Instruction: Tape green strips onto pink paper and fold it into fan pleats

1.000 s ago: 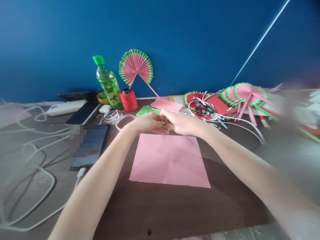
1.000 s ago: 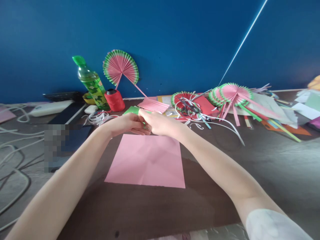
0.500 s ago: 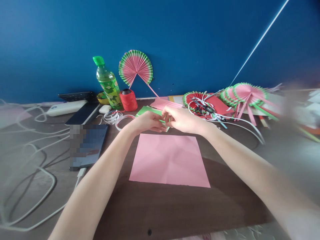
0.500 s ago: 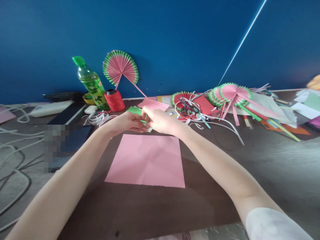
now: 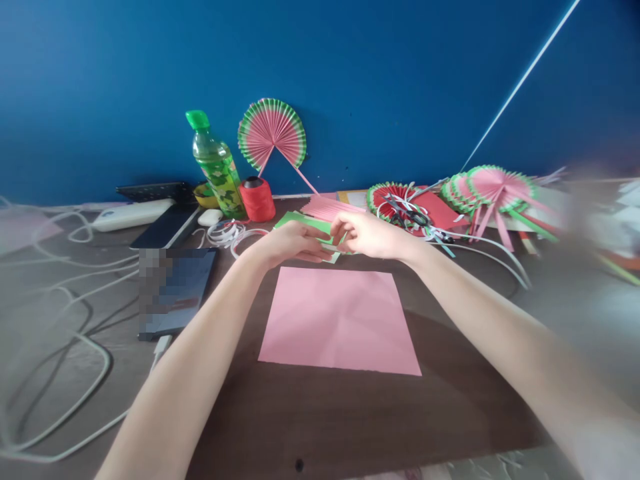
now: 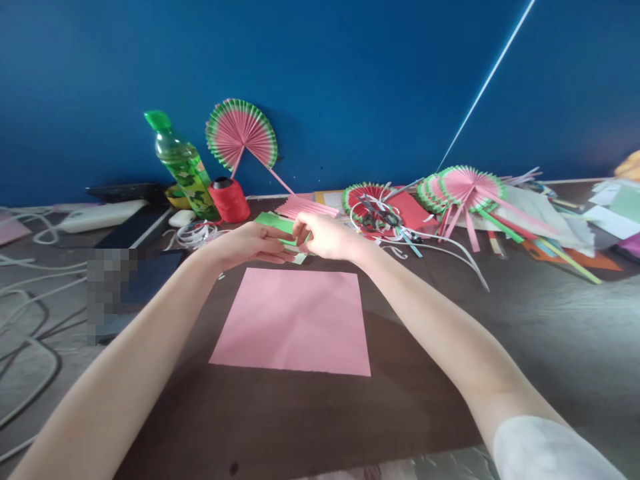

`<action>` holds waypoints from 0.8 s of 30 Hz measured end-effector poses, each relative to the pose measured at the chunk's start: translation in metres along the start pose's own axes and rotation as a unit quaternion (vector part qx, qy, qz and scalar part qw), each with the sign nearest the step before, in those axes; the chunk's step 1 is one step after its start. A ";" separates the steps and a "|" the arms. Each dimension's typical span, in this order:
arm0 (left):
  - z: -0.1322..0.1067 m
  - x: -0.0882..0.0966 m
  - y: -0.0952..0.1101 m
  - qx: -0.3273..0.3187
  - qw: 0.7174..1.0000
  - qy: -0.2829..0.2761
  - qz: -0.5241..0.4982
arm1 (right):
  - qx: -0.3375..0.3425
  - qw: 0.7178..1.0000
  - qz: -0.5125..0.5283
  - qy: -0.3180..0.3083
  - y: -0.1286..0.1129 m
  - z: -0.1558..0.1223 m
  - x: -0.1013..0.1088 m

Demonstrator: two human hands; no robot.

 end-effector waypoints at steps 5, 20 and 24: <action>0.001 0.004 -0.002 0.003 1.000 -0.008 -0.017 | -0.006 1.000 0.017 -0.012 0.001 0.000 -0.001; 0.002 0.004 -0.001 -0.022 0.999 -0.032 -0.028 | -0.001 1.000 -0.003 -0.005 0.005 0.004 -0.003; 0.003 0.004 -0.001 -0.024 0.999 -0.033 -0.027 | 0.001 0.999 -0.036 0.002 0.003 0.004 -0.001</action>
Point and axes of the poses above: each hand's wrist, its own z-axis towards the middle knuckle, its own x-axis out of the back of the hand, y = z × x, the point moved 5 cm from there along z, towards the middle knuckle, and after that the axes turned 10 degrees about -z, right-handed, at the moved point
